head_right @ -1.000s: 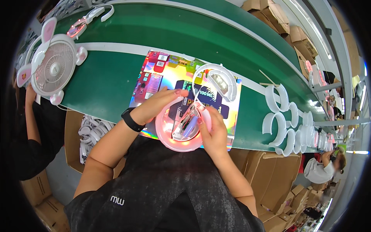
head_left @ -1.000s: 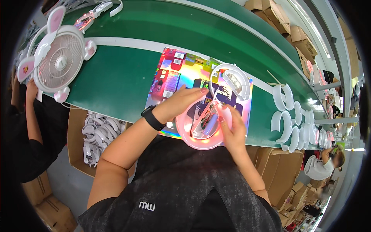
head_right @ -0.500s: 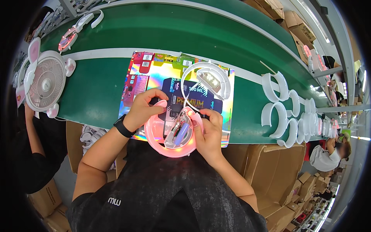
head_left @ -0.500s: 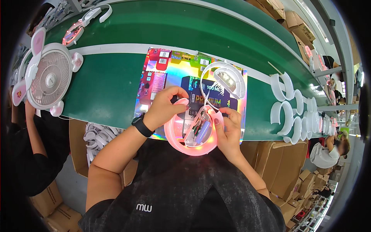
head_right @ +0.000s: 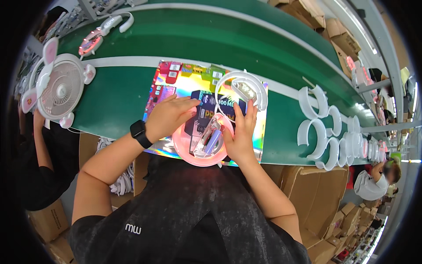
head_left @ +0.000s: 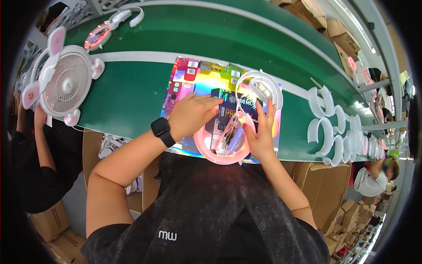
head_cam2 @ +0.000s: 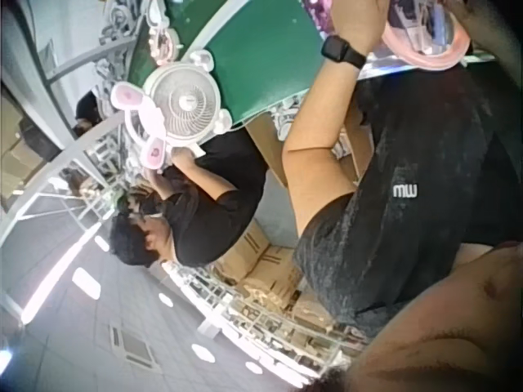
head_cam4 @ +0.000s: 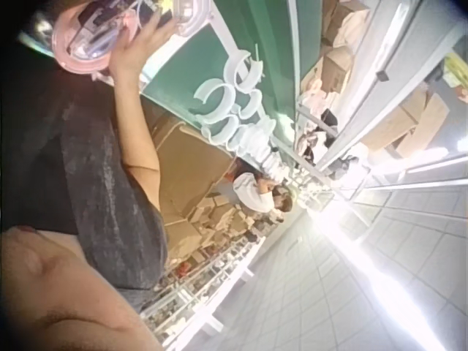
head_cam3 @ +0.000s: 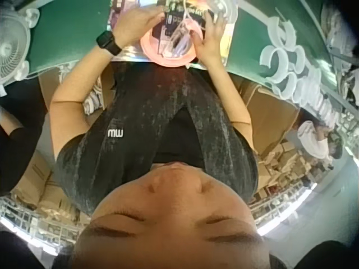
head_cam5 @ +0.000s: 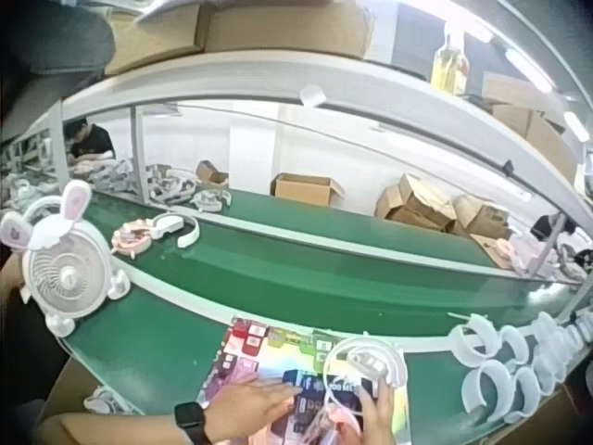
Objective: Assembling LED light strips and internal wiring into plastic headband frames at a factory workstation.
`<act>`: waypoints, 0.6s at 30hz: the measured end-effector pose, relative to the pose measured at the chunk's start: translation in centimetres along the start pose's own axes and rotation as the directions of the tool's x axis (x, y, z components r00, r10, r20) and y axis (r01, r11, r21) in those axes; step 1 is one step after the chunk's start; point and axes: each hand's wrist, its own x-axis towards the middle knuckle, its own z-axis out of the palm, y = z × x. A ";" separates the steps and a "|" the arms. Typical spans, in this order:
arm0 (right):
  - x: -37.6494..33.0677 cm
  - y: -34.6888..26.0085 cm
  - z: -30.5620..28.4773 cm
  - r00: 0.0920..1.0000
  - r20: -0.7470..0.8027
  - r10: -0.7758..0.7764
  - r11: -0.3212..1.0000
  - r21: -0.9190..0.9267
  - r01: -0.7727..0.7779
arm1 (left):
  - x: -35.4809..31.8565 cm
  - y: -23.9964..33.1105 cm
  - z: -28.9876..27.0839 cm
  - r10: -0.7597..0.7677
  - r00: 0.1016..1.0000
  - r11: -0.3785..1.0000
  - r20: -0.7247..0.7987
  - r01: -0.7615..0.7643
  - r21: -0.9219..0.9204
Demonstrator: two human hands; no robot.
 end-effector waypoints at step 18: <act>-2.3 -2.6 0.8 0.979 -0.204 -0.014 0.944 0.320 0.080 | -1.1 1.9 3.5 0.292 0.945 0.938 -0.145 -0.254 0.235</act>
